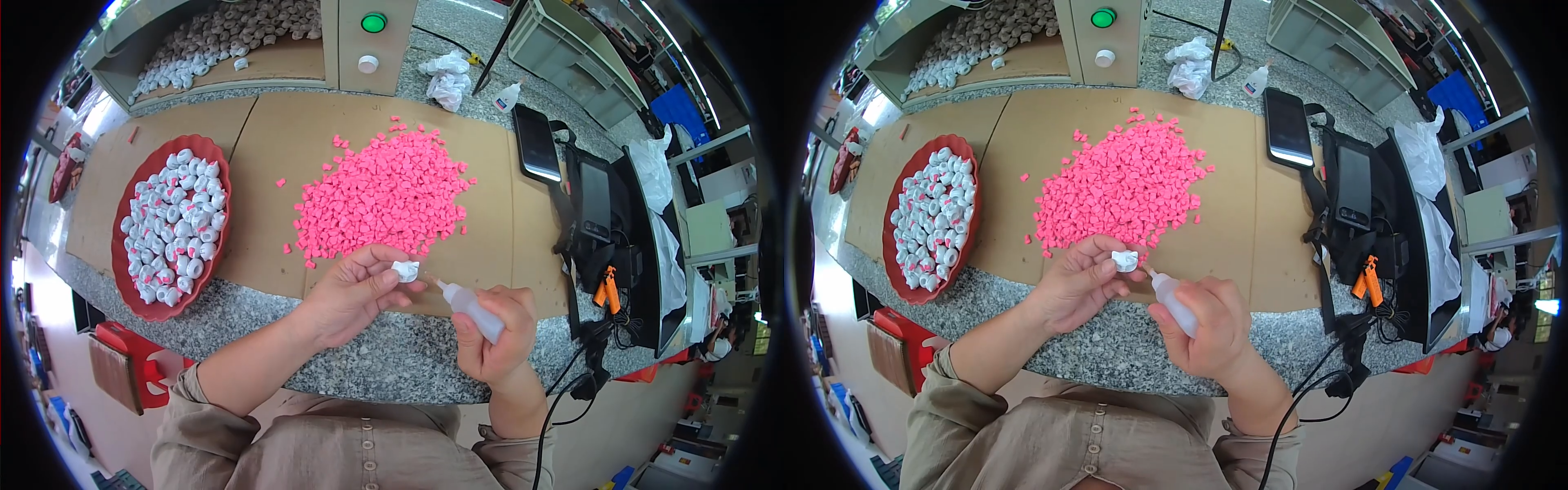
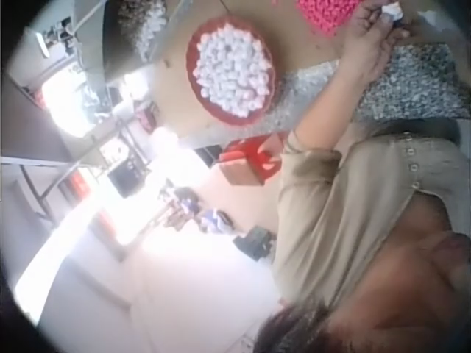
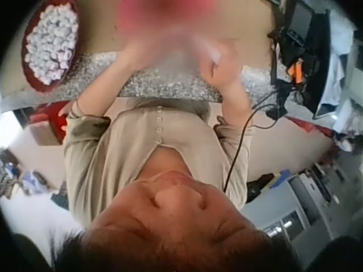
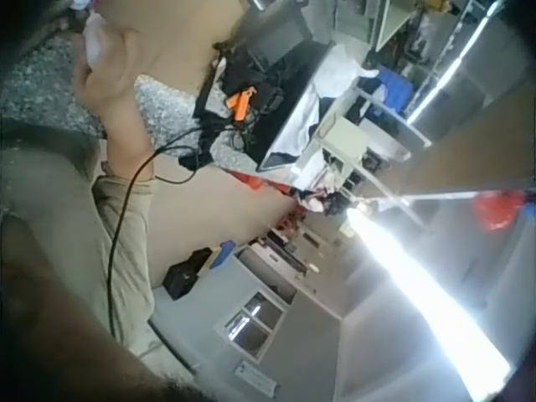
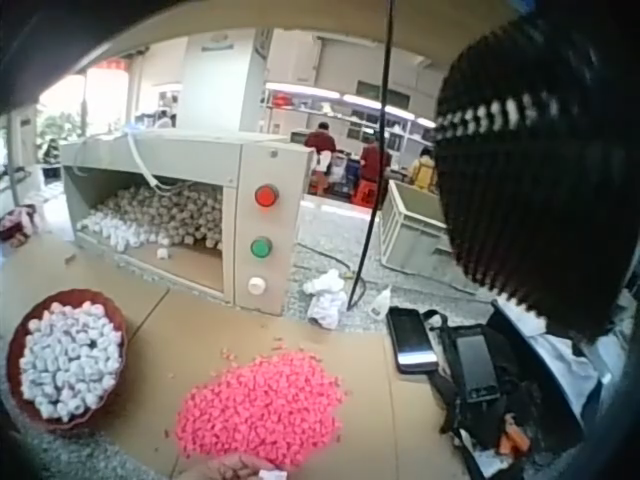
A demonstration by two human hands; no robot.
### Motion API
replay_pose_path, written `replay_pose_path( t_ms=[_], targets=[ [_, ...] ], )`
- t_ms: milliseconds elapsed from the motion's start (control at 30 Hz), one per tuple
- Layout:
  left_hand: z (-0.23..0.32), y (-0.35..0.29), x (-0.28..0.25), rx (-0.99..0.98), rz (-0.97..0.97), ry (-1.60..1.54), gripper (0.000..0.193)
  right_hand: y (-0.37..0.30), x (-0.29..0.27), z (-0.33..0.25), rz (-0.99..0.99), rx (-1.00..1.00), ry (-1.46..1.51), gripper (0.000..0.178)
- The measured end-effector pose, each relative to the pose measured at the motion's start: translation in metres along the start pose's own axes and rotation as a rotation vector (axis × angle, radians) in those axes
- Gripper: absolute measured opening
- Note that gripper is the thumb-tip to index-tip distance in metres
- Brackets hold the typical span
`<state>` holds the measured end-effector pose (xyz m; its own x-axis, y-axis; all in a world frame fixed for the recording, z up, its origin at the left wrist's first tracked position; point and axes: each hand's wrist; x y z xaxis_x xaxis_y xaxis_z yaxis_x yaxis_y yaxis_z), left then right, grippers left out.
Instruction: Glue small pink decorative pieces onto white circular toy components.
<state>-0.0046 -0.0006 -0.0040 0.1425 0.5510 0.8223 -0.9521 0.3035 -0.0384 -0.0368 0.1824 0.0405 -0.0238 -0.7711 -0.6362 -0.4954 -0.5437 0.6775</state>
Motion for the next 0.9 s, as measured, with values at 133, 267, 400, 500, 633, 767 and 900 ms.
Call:
replay_pose_path(
  t_ms=[133, 267, 400, 500, 633, 767, 900],
  targets=[
    [0.0008, -0.0001, 0.0023, -0.002, 0.005, 0.009, 0.018, 0.0021, -0.0043, -0.0009, -0.010, -0.002, -0.029, 0.037],
    [0.0010, 0.0008, 0.0008, 0.005, -0.009, 0.006, 0.018, 0.0054, -0.0061, 0.0018, 0.000, 0.046, 0.042, 0.034],
    [0.0009, 0.0005, -0.0005, -0.005, -0.019, -0.005, 0.018, 0.0060, -0.0079, 0.0021, 0.013, 0.143, 0.133, 0.028],
    [0.0008, 0.0002, -0.0005, -0.014, -0.019, 0.003, 0.018, 0.0045, -0.0059, 0.0029, 0.041, 0.186, 0.197, 0.025],
    [0.0019, 0.0000, 0.0010, -0.030, -0.019, 0.021, 0.019, 0.0038, -0.0051, 0.0035, 0.059, 0.197, 0.232, 0.024],
    [0.0007, -0.0003, 0.0009, -0.026, -0.008, 0.016, 0.018, 0.0053, -0.0042, 0.0026, 0.061, 0.192, 0.240, 0.024],
    [0.0000, -0.0001, -0.0008, -0.016, -0.022, 0.013, 0.018, 0.0057, -0.0044, 0.0029, 0.056, 0.199, 0.240, 0.024]
  ],
)
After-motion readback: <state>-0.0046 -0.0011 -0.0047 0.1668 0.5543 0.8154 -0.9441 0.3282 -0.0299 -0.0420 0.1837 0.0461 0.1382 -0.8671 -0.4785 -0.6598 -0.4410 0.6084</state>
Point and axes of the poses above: each hand's wrist, its own y-axis towards the middle knuckle, its own x-axis out of the palm, z = x × y, and after that the axes turned 6 degrees about -z, right-handed
